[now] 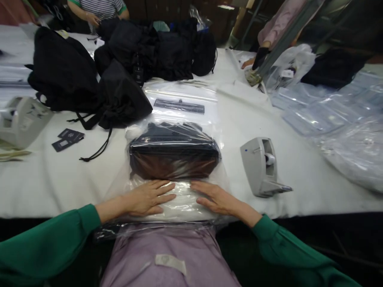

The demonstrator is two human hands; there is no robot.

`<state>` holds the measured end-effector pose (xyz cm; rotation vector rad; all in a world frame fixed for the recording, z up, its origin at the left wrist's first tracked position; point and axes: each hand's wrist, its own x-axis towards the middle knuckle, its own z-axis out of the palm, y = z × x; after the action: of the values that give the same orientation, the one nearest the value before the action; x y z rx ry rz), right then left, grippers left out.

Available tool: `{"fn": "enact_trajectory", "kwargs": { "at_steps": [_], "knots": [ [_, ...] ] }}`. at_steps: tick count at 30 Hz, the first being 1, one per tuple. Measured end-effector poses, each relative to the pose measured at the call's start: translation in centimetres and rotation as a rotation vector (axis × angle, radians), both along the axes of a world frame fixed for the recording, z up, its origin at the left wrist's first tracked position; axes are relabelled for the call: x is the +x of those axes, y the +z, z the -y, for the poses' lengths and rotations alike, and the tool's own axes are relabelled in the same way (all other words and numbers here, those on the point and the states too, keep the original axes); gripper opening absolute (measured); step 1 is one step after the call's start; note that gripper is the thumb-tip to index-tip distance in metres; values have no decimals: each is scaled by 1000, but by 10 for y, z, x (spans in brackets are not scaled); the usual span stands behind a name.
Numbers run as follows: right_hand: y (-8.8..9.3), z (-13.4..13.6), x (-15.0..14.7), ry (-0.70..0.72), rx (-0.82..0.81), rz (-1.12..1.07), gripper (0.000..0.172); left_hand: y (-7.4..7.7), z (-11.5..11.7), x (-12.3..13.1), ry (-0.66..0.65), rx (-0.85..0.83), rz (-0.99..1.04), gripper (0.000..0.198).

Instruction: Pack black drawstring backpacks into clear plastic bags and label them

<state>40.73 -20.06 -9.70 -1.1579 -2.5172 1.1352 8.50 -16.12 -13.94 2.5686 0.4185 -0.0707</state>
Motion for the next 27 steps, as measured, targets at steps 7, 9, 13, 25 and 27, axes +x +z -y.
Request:
{"fn": "enact_trajectory", "kwargs": {
  "at_steps": [7, 9, 13, 25, 27],
  "knots": [
    [24, 65, 16, 232, 252, 281, 88, 22, 8, 2, 13, -25, -49, 70],
    [16, 74, 23, 228, 374, 338, 74, 34, 6, 10, 110, -95, -6, 59],
    [4, 72, 34, 226, 474, 342, 59, 52, -4, 40, 289, -261, 248, 45],
    [49, 56, 34, 68, 261, 65, 40, 22, -18, 82, 223, -603, 301, 43],
    [57, 49, 39, 22, 254, 11, 39, 24, -22, 60, 305, -640, 276, 47]
  ]
}}
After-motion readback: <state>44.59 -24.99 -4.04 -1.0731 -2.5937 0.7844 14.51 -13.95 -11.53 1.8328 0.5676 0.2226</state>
